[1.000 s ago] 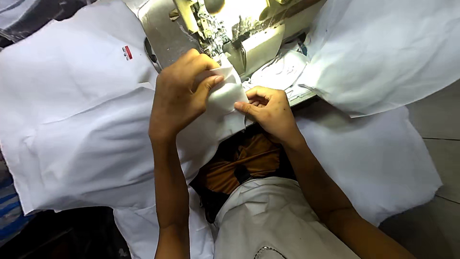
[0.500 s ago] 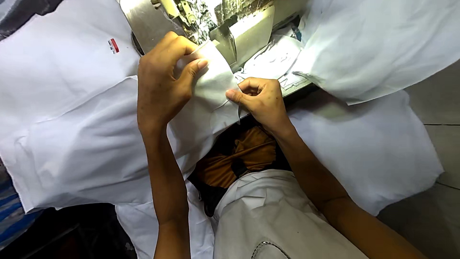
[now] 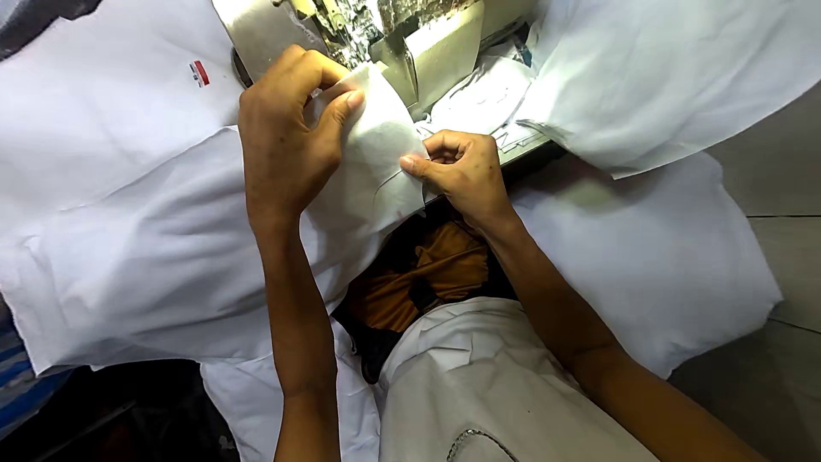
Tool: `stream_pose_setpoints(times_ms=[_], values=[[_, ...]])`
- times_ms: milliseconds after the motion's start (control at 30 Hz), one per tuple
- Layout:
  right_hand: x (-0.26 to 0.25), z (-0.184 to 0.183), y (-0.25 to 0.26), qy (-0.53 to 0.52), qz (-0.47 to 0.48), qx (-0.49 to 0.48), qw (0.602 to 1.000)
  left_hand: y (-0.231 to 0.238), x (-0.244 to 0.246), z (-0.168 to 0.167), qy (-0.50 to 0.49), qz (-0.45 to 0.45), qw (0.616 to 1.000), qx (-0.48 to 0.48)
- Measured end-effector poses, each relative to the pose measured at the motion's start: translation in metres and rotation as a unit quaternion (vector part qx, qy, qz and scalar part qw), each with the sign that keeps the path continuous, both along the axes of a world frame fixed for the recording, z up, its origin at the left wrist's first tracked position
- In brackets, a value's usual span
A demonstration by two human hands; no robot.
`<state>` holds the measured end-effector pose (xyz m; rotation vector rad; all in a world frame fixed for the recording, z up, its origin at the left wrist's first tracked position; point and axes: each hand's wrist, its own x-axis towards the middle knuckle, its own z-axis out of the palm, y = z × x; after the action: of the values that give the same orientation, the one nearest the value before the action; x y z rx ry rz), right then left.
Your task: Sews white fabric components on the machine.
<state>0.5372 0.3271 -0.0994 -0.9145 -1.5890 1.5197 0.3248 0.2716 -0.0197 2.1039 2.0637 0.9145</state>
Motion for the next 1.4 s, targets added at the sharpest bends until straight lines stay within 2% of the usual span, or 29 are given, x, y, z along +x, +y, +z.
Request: stream_pose_setpoints(times_ms=[500, 600, 700, 867, 1000, 1167, 1267, 1400], values=[[0.006, 0.007, 0.003, -0.007, 0.025, -0.002, 1.0, -0.001, 0.003, -0.002, -0.022, 0.015, 0.999, 0.017], [0.006, 0.007, 0.005, -0.011, 0.003, 0.038, 0.999, 0.0, 0.005, -0.002, -0.027, 0.047, 0.998, 0.023], [0.007, 0.007, 0.005, 0.001, -0.001, 0.038, 0.999, 0.003, 0.009, -0.001, -0.03, 0.077, 0.996, 0.025], [0.016, 0.011, -0.005, -0.007, 0.008, 0.028, 1.0, 0.005, 0.02, 0.0, -0.012, 0.117, 0.993, 0.023], [0.015, 0.009, -0.004, -0.008, 0.01, 0.019, 1.0, 0.002, 0.032, 0.001, 0.052, 0.146, 0.987, 0.051], [0.015, 0.005, -0.004, 0.005, 0.01, 0.008, 1.0, -0.027, 0.068, -0.014, 0.159, 0.071, 0.978, 0.117], [0.015, 0.004, -0.004, 0.006, 0.01, 0.002, 1.0, -0.027, 0.072, -0.035, 0.13, 0.047, 0.983, 0.121], [0.012, 0.004, -0.002, -0.001, 0.009, -0.003, 1.0, -0.03, 0.066, -0.044, 0.071, 0.05, 0.99, 0.11]])
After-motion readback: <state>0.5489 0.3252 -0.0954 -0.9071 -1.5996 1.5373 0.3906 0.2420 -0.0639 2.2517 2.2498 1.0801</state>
